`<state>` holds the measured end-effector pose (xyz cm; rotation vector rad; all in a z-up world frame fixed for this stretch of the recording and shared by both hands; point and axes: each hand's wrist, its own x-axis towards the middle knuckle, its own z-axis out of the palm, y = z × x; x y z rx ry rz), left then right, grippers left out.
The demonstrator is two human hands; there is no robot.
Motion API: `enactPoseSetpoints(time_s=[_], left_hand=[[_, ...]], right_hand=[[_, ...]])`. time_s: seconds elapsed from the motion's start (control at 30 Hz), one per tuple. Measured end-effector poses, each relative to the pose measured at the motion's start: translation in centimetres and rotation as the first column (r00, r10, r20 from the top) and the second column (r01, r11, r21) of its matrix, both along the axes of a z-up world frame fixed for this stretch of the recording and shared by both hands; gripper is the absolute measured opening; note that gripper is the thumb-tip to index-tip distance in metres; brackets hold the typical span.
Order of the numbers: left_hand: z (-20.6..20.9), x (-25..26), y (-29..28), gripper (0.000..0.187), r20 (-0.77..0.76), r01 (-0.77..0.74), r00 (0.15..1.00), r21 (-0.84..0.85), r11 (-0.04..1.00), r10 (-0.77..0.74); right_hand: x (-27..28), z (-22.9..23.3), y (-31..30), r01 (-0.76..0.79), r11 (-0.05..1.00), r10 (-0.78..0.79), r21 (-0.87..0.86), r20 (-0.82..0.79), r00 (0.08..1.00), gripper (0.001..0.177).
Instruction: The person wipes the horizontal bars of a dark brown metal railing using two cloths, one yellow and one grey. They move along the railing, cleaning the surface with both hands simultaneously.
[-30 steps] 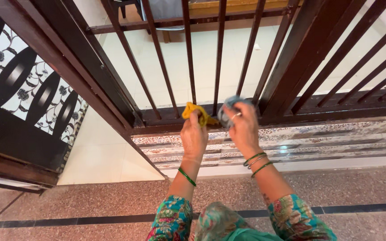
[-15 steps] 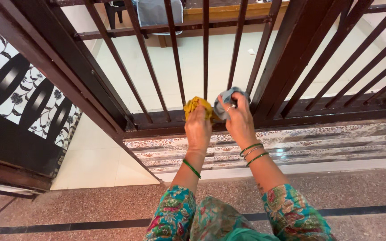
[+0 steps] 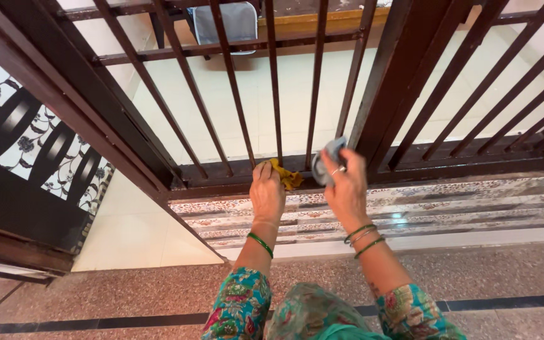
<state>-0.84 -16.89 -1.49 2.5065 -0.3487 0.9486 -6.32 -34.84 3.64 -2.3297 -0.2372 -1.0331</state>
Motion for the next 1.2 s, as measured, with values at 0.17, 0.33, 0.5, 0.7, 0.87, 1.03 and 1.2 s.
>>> enactPoseSetpoints(time_s=[0.17, 0.33, 0.5, 0.7, 0.87, 1.03, 1.2], left_hand=[[-1.4, 0.7, 0.3, 0.019, -0.084, 0.025, 0.996, -0.023, 0.999, -0.027], [-1.2, 1.1, -0.1, 0.007, -0.118, -0.019, 0.993, 0.040, 0.999, 0.024], [0.5, 0.9, -0.1, 0.008, -0.191, -0.008, 0.981, 0.046, 0.999, 0.017], [1.5, 1.4, 0.0, 0.008, -0.359, -0.039, 0.931, 0.079, 0.996, 0.065], [1.2, 1.8, 0.1, 0.008, -0.306, -0.028, 0.950, 0.088, 0.996, 0.054], [1.2, 1.6, 0.0, 0.009, -0.338, -0.055, 0.938, 0.088, 0.995, 0.082], [1.2, 1.4, 0.0, 0.010, -0.313, -0.035, 0.948, 0.050, 0.998, 0.049]], right_hand=[[1.8, 4.5, -1.3, 0.093, 0.994, -0.080, -0.057, 0.197, 0.977, 0.069], [3.4, 3.0, -1.2, -0.007, 0.997, 0.017, 0.073, -0.145, 0.989, 0.074], [3.2, -2.4, -1.3, -0.021, 0.993, 0.046, 0.120, -0.213, 0.976, 0.074], [0.8, -6.4, -1.9, -0.059, 0.977, 0.129, 0.205, -0.351, 0.927, 0.083], [-0.3, -9.1, -3.1, -0.006, 1.000, 0.005, -0.020, -0.063, 0.998, 0.062], [0.6, -10.8, -3.3, 0.113, 0.947, -0.134, -0.301, -0.052, 0.990, 0.048], [0.8, -11.3, -2.1, 0.103, 0.970, -0.137, -0.222, -0.144, 0.980, 0.051]])
